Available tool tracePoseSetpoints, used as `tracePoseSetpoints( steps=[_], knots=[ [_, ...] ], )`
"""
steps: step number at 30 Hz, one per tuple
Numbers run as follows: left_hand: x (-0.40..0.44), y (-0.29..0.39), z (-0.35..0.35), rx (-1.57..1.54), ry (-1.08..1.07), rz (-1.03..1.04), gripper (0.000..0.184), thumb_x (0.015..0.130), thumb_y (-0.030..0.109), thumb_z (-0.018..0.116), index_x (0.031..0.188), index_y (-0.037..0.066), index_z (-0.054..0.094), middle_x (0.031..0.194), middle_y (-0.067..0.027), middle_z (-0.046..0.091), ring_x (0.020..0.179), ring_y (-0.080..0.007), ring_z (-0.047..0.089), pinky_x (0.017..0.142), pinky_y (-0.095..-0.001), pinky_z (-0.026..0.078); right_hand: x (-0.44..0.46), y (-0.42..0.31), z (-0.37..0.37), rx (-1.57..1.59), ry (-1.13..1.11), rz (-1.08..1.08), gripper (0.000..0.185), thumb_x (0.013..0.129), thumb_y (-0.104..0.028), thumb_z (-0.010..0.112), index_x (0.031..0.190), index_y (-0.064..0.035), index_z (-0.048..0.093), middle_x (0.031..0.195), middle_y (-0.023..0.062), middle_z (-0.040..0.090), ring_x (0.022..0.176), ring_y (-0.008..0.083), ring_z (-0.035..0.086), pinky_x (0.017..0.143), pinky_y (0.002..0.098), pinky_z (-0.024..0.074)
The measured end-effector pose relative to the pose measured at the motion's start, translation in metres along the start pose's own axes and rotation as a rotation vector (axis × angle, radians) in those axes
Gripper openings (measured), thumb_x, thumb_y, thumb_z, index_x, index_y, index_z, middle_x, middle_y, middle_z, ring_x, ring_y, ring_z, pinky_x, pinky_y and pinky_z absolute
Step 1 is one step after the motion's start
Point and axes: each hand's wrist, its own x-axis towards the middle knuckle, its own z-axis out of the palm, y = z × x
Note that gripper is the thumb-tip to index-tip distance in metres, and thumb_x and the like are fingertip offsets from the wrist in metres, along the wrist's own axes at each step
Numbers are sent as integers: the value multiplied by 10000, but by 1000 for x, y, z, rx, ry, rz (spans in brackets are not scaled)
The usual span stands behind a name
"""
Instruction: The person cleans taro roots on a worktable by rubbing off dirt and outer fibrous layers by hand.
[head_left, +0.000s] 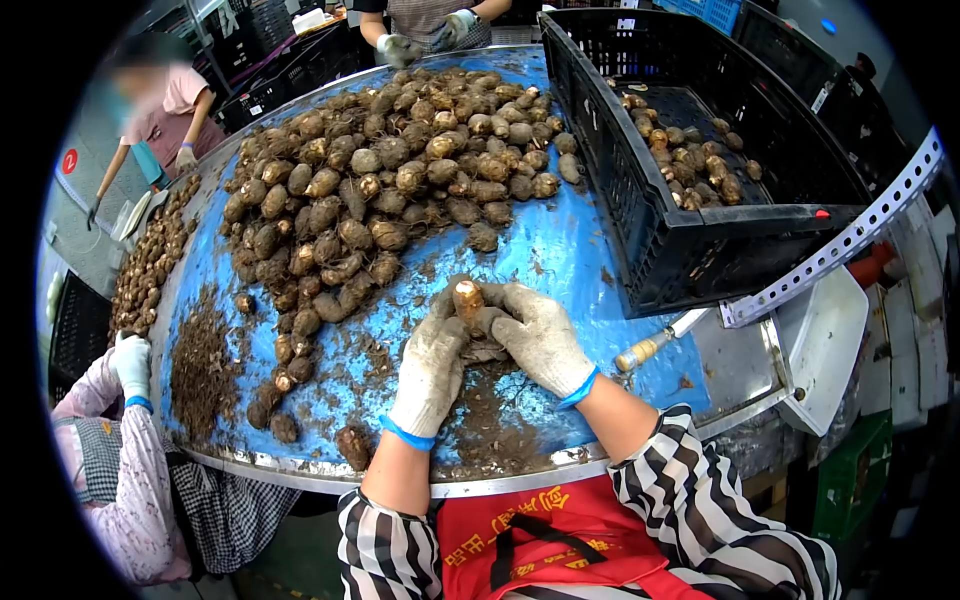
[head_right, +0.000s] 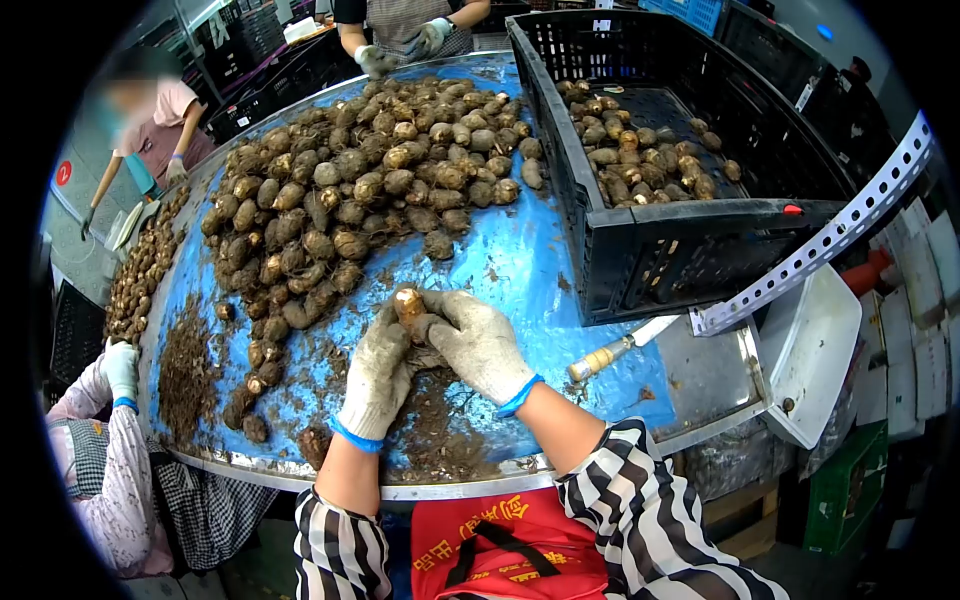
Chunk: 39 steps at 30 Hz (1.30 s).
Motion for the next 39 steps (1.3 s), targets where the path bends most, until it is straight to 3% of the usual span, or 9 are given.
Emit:
tracePoseSetpoints(
  steps=[4,10,13,16,20,24,28,33,39],
  knots=[
    [-1,3,-8,735,148,35,545,984,172,634,1474,5,465,1296,-129,631,1141,-210,616,948,-337,534,-1,13,7,269,32,18,354,888,-105,645,1232,-27,677,1084,191,689,1004,323,685,892,375,541],
    [-4,12,-7,385,180,-83,404,988,187,641,1323,-35,601,1163,-109,692,957,-166,664,870,-324,554,-5,-4,1,-60,17,-211,258,890,8,610,1135,36,686,1063,140,708,956,164,671,833,288,536],
    [0,-14,-42,198,64,-13,446,984,257,656,1291,-61,599,1129,-122,693,963,-194,677,863,-341,569,-1,-7,0,323,-3,74,216,891,11,601,1086,47,685,1028,125,720,915,137,666,814,272,534],
    [-4,10,-6,-91,-35,-12,524,975,299,661,1328,-73,554,1121,-141,694,959,-235,695,844,-362,586,6,-2,-12,61,36,126,210,904,4,592,1090,41,684,994,109,726,880,135,663,802,269,535],
    [-3,16,-3,-102,-78,-40,542,984,300,619,1353,-80,504,1171,-193,664,973,-312,708,817,-432,617,6,-8,-19,332,-18,90,293,911,-84,651,1194,-7,670,1137,157,702,1035,183,667,921,300,521],
    [-4,13,-11,-147,-11,-64,452,996,283,586,1276,-70,546,1159,-206,660,978,-334,711,801,-462,628,5,-13,-12,-236,-10,-507,421,800,-93,740,1209,-27,667,1174,170,683,1109,297,656,961,372,521],
    [-3,10,-15,-97,79,-157,385,994,277,585,1197,-50,602,1070,-185,694,933,-318,723,749,-435,643,3,8,-3,-166,68,-580,386,755,19,661,1137,2,712,1112,163,712,1041,315,676,938,378,533],
    [-5,6,-14,98,121,-119,382,974,247,613,1199,-62,624,1006,-185,711,881,-301,726,725,-396,638,1,4,1,115,41,-58,194,892,2,551,1020,39,691,962,128,716,871,177,664,800,318,534],
    [-1,14,-1,-153,-45,-61,643,889,219,712,1398,-85,462,1229,-206,631,1083,-294,667,905,-404,592,6,17,-9,265,69,-23,210,947,-31,498,1053,42,664,984,89,706,879,133,630,807,290,528]
  ],
)
